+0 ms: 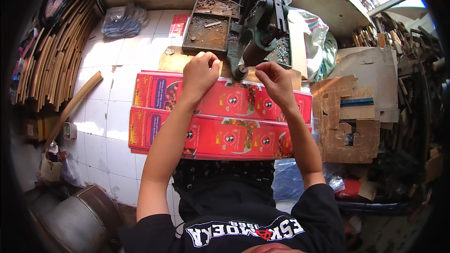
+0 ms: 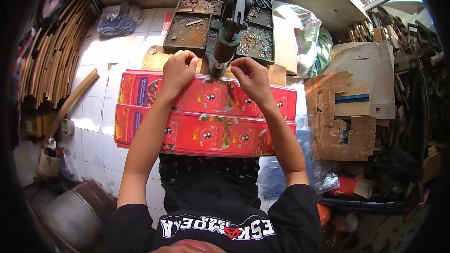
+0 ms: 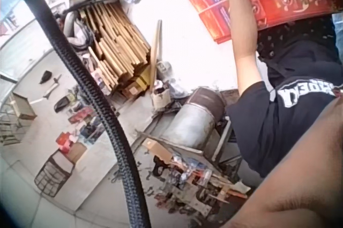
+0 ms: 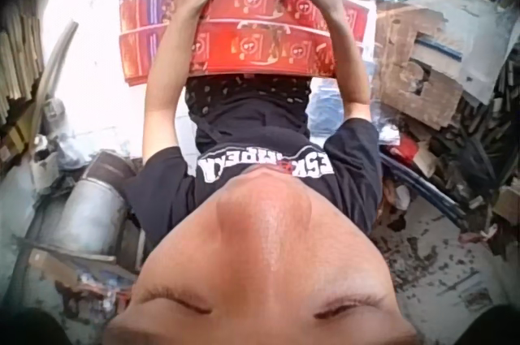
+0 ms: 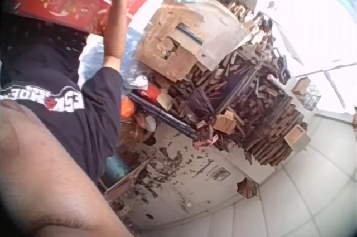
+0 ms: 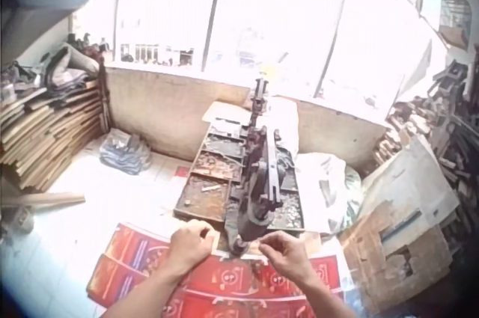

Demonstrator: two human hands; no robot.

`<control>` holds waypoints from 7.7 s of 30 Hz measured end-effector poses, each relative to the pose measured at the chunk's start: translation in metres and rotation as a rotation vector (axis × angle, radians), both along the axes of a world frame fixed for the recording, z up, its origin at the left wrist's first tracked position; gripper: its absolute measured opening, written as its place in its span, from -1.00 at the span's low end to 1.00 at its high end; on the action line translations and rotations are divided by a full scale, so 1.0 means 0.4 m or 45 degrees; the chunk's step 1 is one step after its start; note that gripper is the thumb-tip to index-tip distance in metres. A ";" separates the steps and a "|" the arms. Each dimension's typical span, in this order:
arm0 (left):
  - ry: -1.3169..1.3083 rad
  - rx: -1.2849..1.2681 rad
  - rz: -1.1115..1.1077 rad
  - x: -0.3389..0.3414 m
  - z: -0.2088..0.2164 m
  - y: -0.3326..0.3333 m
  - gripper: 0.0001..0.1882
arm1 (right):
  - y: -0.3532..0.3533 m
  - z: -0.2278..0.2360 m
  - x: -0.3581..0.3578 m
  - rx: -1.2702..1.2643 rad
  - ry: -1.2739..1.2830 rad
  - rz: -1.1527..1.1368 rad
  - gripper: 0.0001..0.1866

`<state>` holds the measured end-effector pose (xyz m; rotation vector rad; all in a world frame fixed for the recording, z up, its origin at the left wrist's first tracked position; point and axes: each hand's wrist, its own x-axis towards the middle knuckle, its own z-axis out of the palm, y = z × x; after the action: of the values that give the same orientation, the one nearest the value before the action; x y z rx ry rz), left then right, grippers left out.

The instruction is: The person attaches metal eyelets to cardboard strips using a manual press machine and then organizes and stacks the finished items.

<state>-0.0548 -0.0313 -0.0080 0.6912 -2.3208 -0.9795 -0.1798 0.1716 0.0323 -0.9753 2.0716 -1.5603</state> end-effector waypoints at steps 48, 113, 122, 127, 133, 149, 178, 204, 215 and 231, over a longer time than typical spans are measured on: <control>0.125 0.189 -0.086 -0.006 -0.003 -0.019 -0.82 | 0.079 0.066 0.051 -0.070 -0.296 0.139 -0.57; 1.253 1.283 0.073 0.511 0.227 0.180 -0.44 | 0.829 0.045 0.189 -0.852 -0.520 -0.114 -0.51; 1.066 1.518 -0.241 0.407 0.175 0.276 -0.44 | 0.550 0.125 0.325 0.464 -0.226 0.167 -0.38; 0.746 1.592 -0.269 0.348 0.146 0.261 -0.45 | 0.519 0.063 0.377 0.284 -0.218 0.010 -0.37; 0.214 1.498 -0.351 0.273 0.131 0.158 -0.55 | 0.525 0.061 0.364 0.526 0.067 -0.020 -0.43; 0.310 1.098 -0.468 0.210 0.203 0.213 -0.51 | 0.491 -0.165 0.420 -1.016 -2.374 1.117 -0.17; 0.153 1.537 -0.414 0.137 0.107 0.113 -0.42 | 0.452 0.058 0.269 0.464 0.167 -0.280 -0.59; 0.242 1.645 -0.446 0.132 0.072 0.105 -0.47 | 0.433 0.059 0.246 0.538 0.216 -0.242 -0.59; 0.233 1.634 -0.453 0.135 0.065 0.105 -0.48 | 0.443 0.044 0.249 0.550 0.207 -0.232 -0.58; 0.139 1.552 -0.353 0.135 0.083 0.113 -0.60 | 0.438 0.044 0.256 0.524 0.151 -0.246 -0.60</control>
<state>-0.0009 0.0140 0.0253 0.6830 -1.5339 -2.5045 -0.0774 0.3467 0.0498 -0.7488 2.4985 -1.1056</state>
